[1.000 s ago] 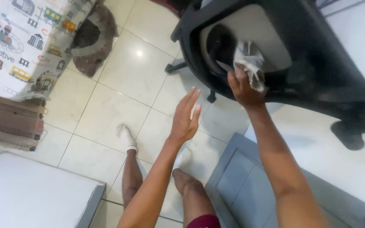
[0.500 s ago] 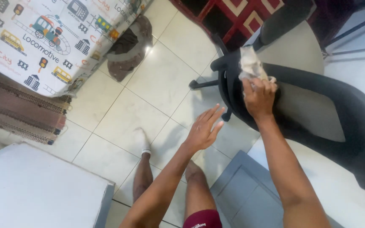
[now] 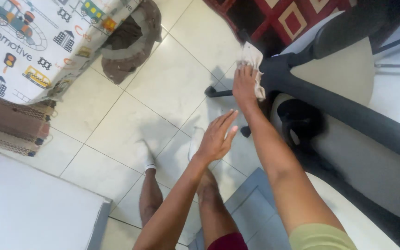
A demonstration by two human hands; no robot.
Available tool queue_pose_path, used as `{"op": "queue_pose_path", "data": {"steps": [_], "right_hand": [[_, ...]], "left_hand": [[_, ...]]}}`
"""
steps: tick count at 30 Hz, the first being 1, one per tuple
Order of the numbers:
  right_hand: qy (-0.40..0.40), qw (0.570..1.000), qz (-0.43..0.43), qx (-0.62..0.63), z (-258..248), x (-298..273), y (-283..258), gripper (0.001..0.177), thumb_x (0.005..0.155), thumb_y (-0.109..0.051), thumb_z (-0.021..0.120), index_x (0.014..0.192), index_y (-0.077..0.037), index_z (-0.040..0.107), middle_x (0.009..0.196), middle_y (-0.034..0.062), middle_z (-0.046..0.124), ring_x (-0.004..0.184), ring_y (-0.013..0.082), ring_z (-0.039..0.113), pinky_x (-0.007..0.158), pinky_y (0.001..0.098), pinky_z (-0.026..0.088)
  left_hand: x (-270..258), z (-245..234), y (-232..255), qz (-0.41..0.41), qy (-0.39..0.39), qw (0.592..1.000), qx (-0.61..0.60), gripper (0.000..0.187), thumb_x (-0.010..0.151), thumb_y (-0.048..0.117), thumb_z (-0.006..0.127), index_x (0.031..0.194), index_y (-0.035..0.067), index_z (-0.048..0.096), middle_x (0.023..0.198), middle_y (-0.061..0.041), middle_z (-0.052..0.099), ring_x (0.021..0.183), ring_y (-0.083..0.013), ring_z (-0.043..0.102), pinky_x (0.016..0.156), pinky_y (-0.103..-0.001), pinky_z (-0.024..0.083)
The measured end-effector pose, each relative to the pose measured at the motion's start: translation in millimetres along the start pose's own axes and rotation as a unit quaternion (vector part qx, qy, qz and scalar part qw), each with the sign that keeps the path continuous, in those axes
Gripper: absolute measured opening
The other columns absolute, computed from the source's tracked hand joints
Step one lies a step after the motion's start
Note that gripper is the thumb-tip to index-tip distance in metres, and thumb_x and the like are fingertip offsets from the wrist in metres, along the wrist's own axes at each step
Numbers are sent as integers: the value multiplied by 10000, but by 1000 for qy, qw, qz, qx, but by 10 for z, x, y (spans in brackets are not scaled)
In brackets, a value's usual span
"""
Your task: Cleaning an office chair with a cloth.
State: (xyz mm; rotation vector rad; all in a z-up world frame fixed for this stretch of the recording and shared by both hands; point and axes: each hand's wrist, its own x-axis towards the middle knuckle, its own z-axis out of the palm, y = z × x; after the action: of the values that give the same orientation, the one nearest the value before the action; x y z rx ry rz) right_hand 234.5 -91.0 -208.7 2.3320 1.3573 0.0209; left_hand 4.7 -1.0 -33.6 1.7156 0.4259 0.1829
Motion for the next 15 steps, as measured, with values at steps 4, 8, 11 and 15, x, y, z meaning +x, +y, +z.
{"op": "queue_pose_path", "data": {"steps": [4,8,11,15], "right_hand": [[-29,999,-32,16,613,252,-139,320,961,-225,512,1185,-47,657,1307,159,582,1289,343,455,1051,522,353],[-8,996,-72,-60,562,20,-87,350,938,-248,523,1176,-52,687,1305,128,598,1276,309,459,1028,467,355],[-128,988,-79,-41,335,-473,-136,358,959,-268,519,1175,-45,697,1293,144,611,1293,318,458,1055,473,358],[-330,937,-112,29,493,-1558,-344,506,921,-295,504,1343,-33,598,1426,165,533,1372,350,376,1091,484,318]], "left_hand": [[149,76,-256,-2,13,1000,-11,448,1064,213,548,1479,45,519,1476,-209,570,1337,-379,558,1134,-456,429],[109,72,-248,-9,0,1000,-28,445,1064,213,535,1467,25,515,1440,-207,592,1319,-375,569,1119,-452,439],[113,97,-206,-24,-4,999,-34,439,1069,220,525,1461,22,519,1438,-213,593,1318,-381,567,1117,-455,435],[74,146,-127,-23,3,998,-55,459,1072,234,520,1472,11,516,1437,-229,582,1326,-400,553,1131,-465,422]]}}
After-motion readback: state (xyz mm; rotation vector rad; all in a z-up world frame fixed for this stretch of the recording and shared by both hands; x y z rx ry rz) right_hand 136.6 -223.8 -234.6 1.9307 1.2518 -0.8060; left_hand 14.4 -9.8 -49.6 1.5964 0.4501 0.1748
